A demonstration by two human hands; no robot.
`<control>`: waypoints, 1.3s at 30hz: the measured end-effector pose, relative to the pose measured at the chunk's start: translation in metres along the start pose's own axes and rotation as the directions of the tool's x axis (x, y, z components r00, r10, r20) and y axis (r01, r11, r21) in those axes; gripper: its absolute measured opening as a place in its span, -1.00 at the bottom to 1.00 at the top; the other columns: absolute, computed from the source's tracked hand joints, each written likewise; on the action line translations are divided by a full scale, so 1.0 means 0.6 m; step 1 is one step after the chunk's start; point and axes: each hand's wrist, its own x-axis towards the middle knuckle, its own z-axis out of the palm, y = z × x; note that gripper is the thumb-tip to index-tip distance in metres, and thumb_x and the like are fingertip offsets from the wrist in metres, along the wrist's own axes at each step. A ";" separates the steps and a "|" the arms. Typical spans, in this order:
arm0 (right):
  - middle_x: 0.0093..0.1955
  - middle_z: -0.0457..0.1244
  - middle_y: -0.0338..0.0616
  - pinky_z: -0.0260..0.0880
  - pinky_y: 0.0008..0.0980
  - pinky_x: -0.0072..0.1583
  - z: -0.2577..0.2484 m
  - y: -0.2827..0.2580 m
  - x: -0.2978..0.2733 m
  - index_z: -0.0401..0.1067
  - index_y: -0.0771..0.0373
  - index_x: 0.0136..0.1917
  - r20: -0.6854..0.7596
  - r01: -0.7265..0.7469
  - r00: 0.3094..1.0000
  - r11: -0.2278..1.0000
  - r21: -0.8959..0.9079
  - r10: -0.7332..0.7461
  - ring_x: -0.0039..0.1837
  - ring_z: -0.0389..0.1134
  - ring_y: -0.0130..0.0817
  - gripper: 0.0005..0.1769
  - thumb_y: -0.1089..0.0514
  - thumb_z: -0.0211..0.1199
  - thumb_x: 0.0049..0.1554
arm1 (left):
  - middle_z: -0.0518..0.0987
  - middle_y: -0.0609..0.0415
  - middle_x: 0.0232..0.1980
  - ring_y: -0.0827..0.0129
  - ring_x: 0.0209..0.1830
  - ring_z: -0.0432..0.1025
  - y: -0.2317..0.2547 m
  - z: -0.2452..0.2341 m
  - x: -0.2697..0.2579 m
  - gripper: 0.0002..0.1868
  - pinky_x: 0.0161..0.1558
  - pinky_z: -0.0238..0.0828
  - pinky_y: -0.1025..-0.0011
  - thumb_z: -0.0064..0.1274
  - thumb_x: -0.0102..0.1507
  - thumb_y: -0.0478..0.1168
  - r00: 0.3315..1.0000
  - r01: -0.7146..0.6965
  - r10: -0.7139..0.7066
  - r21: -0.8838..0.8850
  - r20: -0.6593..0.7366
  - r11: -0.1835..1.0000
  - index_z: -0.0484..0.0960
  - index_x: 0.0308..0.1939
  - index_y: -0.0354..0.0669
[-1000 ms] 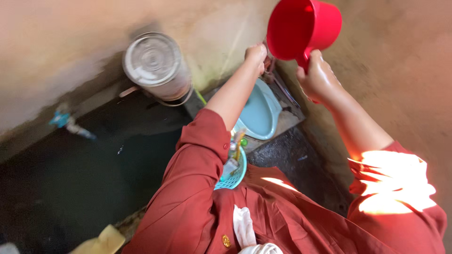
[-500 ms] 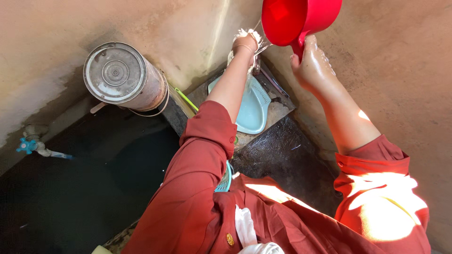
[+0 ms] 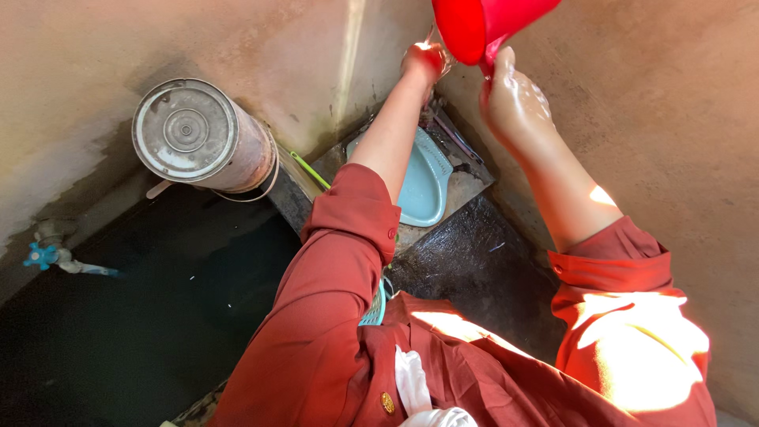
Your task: The person washes their hands at a sink using a red scoop to pour water and a yellow sponge to apply soap. They rinse their hands and then wipe the sink area with the sponge.
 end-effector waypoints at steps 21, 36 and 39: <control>-0.37 0.09 -0.26 -0.08 -0.47 -0.49 0.063 -0.080 -0.038 0.17 0.11 0.04 0.575 -0.553 0.760 0.162 0.817 -0.303 -0.48 0.02 -0.50 -0.77 -0.05 -0.06 0.47 | 0.53 0.13 0.04 0.26 -0.22 0.57 0.041 -0.435 -0.352 -0.68 -0.34 0.57 0.18 -0.16 0.40 -0.19 0.838 -0.545 0.539 0.127 0.080 0.829 0.19 0.20 -0.07; 0.02 0.39 0.32 0.42 0.14 0.10 0.414 -0.625 -0.308 0.35 0.40 0.23 0.648 0.830 0.406 0.557 0.034 -0.644 0.08 0.44 0.25 -0.59 0.02 -0.07 0.36 | 0.34 -0.05 0.41 0.01 0.31 0.32 -0.627 -0.903 -0.834 -0.41 0.16 0.45 -0.06 0.06 0.32 0.03 0.668 0.136 -0.609 -0.734 -0.428 0.666 0.32 0.40 0.02; -0.01 0.37 0.19 0.43 0.02 0.02 0.569 -0.636 -0.347 0.40 0.38 0.16 0.625 0.897 0.384 0.435 -0.078 -0.680 0.02 0.43 0.10 -0.66 0.11 -0.07 0.33 | 0.22 -0.12 0.53 -0.11 0.43 0.21 -0.666 -0.908 -0.847 -0.32 0.33 0.24 -0.25 0.05 0.33 0.02 0.592 0.002 -0.745 -0.924 -0.307 0.383 0.23 0.48 -0.01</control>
